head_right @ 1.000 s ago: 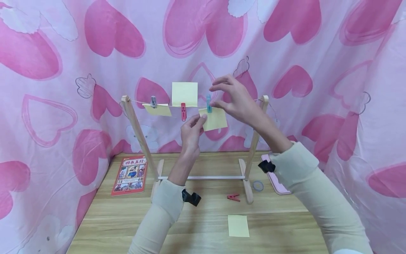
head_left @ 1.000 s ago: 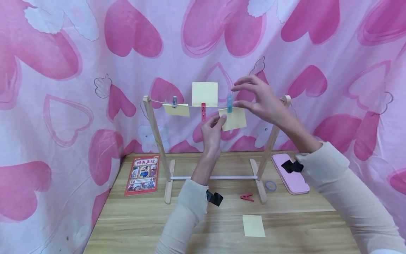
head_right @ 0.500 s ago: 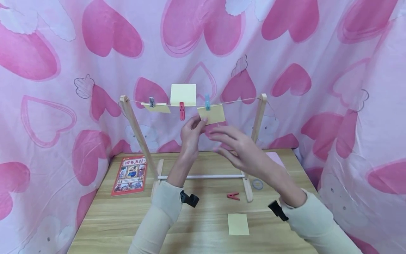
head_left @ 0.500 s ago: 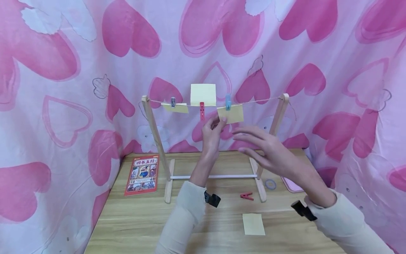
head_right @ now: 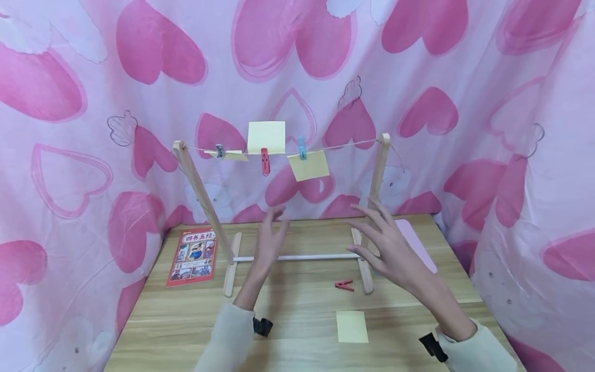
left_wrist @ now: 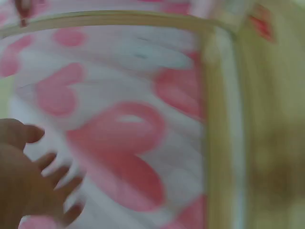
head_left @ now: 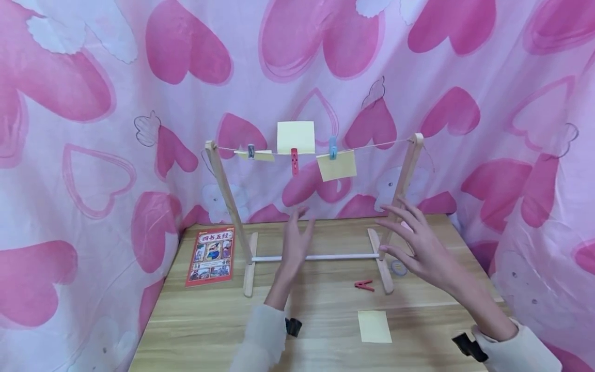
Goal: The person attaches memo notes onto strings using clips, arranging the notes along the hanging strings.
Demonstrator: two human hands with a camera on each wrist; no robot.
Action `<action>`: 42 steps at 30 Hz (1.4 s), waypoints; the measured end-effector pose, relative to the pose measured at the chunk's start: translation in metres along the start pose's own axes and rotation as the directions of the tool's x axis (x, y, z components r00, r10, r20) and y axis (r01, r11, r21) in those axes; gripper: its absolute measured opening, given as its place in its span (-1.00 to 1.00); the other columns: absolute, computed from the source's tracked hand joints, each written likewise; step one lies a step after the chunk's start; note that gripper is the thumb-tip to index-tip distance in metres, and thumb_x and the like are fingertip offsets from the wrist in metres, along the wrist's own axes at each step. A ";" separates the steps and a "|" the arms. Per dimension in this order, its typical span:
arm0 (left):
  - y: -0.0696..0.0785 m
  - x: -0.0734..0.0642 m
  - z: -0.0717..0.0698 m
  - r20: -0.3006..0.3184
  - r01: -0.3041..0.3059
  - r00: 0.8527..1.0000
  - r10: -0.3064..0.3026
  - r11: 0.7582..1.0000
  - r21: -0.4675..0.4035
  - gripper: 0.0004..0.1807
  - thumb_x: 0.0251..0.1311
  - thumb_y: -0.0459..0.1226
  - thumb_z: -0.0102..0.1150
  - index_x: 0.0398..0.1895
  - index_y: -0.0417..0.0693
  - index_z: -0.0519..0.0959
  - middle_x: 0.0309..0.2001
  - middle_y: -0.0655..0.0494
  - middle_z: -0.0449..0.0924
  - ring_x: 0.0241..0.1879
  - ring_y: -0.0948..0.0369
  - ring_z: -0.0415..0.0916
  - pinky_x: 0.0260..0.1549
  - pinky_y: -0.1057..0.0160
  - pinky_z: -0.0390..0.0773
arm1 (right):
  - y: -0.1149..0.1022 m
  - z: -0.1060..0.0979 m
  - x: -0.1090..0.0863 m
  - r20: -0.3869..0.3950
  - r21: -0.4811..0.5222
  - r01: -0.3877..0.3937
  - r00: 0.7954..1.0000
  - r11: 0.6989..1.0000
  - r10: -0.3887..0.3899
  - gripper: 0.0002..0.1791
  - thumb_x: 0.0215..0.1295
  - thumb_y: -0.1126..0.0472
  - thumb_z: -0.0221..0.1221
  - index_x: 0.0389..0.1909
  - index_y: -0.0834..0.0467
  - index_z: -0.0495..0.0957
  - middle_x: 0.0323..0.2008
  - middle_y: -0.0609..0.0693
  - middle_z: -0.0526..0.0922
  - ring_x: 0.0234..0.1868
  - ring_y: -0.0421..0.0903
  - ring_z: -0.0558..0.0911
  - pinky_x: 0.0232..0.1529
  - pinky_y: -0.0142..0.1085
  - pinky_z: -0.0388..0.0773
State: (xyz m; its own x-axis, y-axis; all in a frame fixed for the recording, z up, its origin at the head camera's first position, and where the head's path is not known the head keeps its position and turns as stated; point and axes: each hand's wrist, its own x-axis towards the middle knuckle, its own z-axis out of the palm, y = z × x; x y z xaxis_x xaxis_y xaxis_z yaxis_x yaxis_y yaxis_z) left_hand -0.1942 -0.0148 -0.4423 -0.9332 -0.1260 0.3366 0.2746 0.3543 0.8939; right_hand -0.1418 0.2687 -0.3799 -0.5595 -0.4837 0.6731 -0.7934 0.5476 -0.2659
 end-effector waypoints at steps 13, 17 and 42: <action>-0.105 -0.082 0.004 0.125 -0.284 0.951 0.283 0.636 0.717 -0.29 0.36 -0.15 0.45 0.45 -0.36 0.50 0.57 -0.53 0.28 0.57 -0.46 0.24 0.47 -0.52 0.29 | 0.039 0.060 -0.073 -0.087 -0.053 -0.085 0.993 0.995 0.080 -0.23 0.66 -0.34 0.03 0.22 0.34 0.65 0.39 0.51 0.48 0.74 0.38 0.02 0.79 0.04 -0.20; -0.132 -0.109 0.025 0.204 -0.324 0.944 0.261 0.597 0.734 -0.06 0.42 0.09 0.38 0.63 -0.33 0.32 0.68 -0.49 0.06 0.64 -0.44 0.09 0.56 -0.49 0.14 | 0.046 0.082 -0.093 -0.077 -0.060 -0.116 0.991 0.991 0.111 -0.16 0.63 -0.36 0.05 0.33 0.38 0.60 0.42 0.50 0.47 0.80 0.20 -0.08 0.77 -0.24 -0.29; -0.126 -0.199 0.120 0.180 -0.237 0.970 0.161 0.777 0.583 -0.09 -0.19 0.30 0.68 0.25 0.07 0.69 0.55 -0.48 0.23 0.76 -0.08 -0.72 0.56 0.12 -0.90 | 0.053 0.123 -0.140 0.056 -0.095 -0.290 0.953 0.952 0.296 -0.14 0.08 0.13 0.60 0.40 0.35 0.57 0.47 0.46 0.45 0.55 0.65 0.22 0.28 0.65 0.33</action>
State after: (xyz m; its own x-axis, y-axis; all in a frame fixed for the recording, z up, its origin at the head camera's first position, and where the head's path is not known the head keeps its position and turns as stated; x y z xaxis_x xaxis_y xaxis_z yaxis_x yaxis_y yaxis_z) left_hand -0.0711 0.0764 -0.6572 -0.9031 0.1019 0.4173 0.2997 0.8453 0.4423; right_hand -0.1352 0.2816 -0.5732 -0.7820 -0.3373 0.5241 -0.5701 0.7269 -0.3830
